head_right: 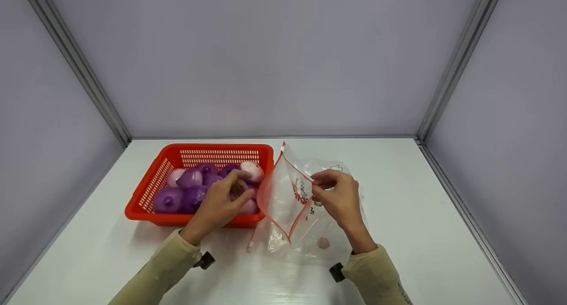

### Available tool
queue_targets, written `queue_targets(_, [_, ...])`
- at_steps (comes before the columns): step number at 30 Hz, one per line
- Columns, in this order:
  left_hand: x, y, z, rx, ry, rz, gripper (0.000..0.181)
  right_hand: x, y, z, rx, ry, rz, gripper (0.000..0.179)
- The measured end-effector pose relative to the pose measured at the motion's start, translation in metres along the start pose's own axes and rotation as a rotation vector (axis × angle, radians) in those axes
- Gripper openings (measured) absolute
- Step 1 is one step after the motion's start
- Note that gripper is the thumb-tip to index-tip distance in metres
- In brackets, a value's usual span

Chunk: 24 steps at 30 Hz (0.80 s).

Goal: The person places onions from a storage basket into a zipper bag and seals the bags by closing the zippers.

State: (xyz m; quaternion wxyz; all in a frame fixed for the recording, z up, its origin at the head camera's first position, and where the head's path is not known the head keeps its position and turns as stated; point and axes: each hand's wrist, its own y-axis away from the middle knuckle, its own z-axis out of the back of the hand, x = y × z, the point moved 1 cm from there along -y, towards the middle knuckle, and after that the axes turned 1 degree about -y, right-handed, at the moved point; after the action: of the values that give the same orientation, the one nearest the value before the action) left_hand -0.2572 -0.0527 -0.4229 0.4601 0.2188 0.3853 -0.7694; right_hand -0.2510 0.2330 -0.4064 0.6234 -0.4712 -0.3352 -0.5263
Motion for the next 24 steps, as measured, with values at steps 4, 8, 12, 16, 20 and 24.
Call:
queue_targets(4, [0.014, -0.001, 0.023, 0.000, -0.011, 0.005, 0.034, -0.001, 0.000, 0.002, 0.000, 0.001, 0.008, 0.022])
queue_targets(8, [0.033, 0.001, 0.049, -0.013, -0.094, 0.057, 0.045, -0.001, 0.001, 0.002, -0.002, 0.004, 0.009, 0.022])
queue_targets(12, [0.050, 0.008, 0.077, 0.004, -0.137, 0.146, 0.053, -0.001, 0.001, 0.001, 0.002, -0.002, -0.002, 0.023])
queue_targets(16, [0.063, 0.015, 0.097, 0.059, -0.168, 0.212, 0.057, -0.001, 0.001, 0.001, 0.006, -0.025, -0.015, 0.024])
queue_targets(20, [0.073, 0.020, 0.105, 0.131, -0.242, 0.224, 0.066, -0.001, 0.000, 0.003, 0.003, -0.030, -0.020, 0.024])
queue_targets(24, [0.079, 0.024, 0.107, 0.199, -0.289, 0.245, 0.077, -0.002, 0.000, 0.006, 0.004, -0.034, -0.017, 0.024])
